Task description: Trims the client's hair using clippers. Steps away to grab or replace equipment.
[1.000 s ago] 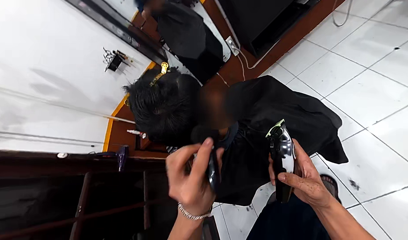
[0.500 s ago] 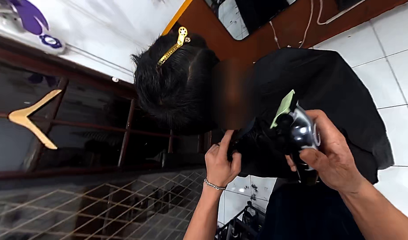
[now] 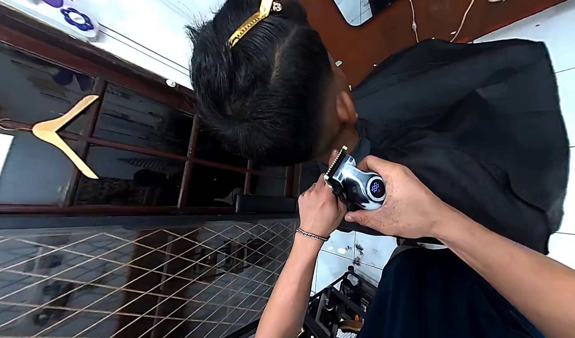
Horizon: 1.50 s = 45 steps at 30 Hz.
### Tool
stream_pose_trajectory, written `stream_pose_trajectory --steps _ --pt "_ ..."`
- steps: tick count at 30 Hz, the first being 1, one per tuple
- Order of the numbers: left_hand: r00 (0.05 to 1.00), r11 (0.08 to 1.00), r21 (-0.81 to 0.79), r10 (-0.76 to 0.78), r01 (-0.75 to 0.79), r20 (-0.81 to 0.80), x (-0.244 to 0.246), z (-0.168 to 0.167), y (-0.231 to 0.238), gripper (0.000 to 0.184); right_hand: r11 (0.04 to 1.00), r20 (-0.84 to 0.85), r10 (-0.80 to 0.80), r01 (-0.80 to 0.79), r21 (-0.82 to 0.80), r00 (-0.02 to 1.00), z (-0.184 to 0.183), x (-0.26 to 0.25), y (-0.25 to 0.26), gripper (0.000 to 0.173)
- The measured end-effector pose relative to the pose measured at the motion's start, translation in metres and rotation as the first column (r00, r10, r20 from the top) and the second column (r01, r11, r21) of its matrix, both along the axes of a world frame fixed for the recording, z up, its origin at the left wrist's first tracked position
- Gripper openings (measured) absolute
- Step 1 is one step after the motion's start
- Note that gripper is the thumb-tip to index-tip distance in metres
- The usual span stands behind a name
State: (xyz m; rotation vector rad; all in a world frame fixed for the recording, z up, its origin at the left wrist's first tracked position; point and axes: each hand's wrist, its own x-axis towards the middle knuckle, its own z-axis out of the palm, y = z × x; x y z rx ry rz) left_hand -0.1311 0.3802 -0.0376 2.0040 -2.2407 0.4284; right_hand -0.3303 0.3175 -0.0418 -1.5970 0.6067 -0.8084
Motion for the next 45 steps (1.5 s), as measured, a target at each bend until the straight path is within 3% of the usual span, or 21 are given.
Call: stream_pose_trajectory --steps 3,9,15,20,22,25,29,32,45 --pt "1.0 1.0 0.001 -0.027 0.027 0.013 0.003 -0.003 -0.001 0.068 1.0 -0.05 0.017 -0.017 0.007 0.999 -0.001 -0.001 0.003 0.045" --pt "0.997 0.995 -0.062 -0.077 0.079 0.03 0.01 -0.003 0.001 0.061 1.0 0.031 0.0 0.0 0.001 1.0 -0.011 -0.003 0.005 0.047" --pt "0.997 0.997 -0.035 -0.074 0.075 0.021 0.018 -0.003 0.0 0.066 1.0 0.072 0.021 -0.022 0.005 0.997 -0.012 -0.002 0.006 0.048" --pt "0.993 0.991 -0.064 -0.119 0.118 -0.007 0.018 -0.003 0.001 0.066 0.992 0.379 0.062 -0.1 0.079 0.923 -0.024 0.003 0.007 0.04" --pt "0.992 0.99 -0.073 -0.124 0.124 0.0 0.02 -0.004 0.001 0.064 0.996 0.349 -0.007 -0.026 0.09 0.937 -0.023 0.006 0.008 0.039" --pt "0.994 0.993 -0.052 -0.108 0.109 0.02 0.021 -0.004 0.001 0.062 0.994 0.175 -0.103 0.109 -0.024 0.979 -0.023 0.012 0.006 0.045" --pt "0.997 0.997 -0.035 -0.064 0.065 0.035 0.024 -0.007 0.002 0.033 0.99 -0.051 -0.065 0.058 -0.13 0.997 -0.013 0.012 -0.001 0.041" --pt "0.997 0.998 -0.023 -0.058 0.06 0.046 0.024 -0.01 0.004 0.034 0.984 -0.174 -0.086 0.057 -0.167 0.981 -0.002 0.013 -0.001 0.041" --pt "0.997 0.999 0.016 -0.03 0.029 0.064 0.026 -0.011 0.002 0.045 0.969 -0.146 -0.168 0.136 -0.208 0.975 0.009 0.021 -0.01 0.042"
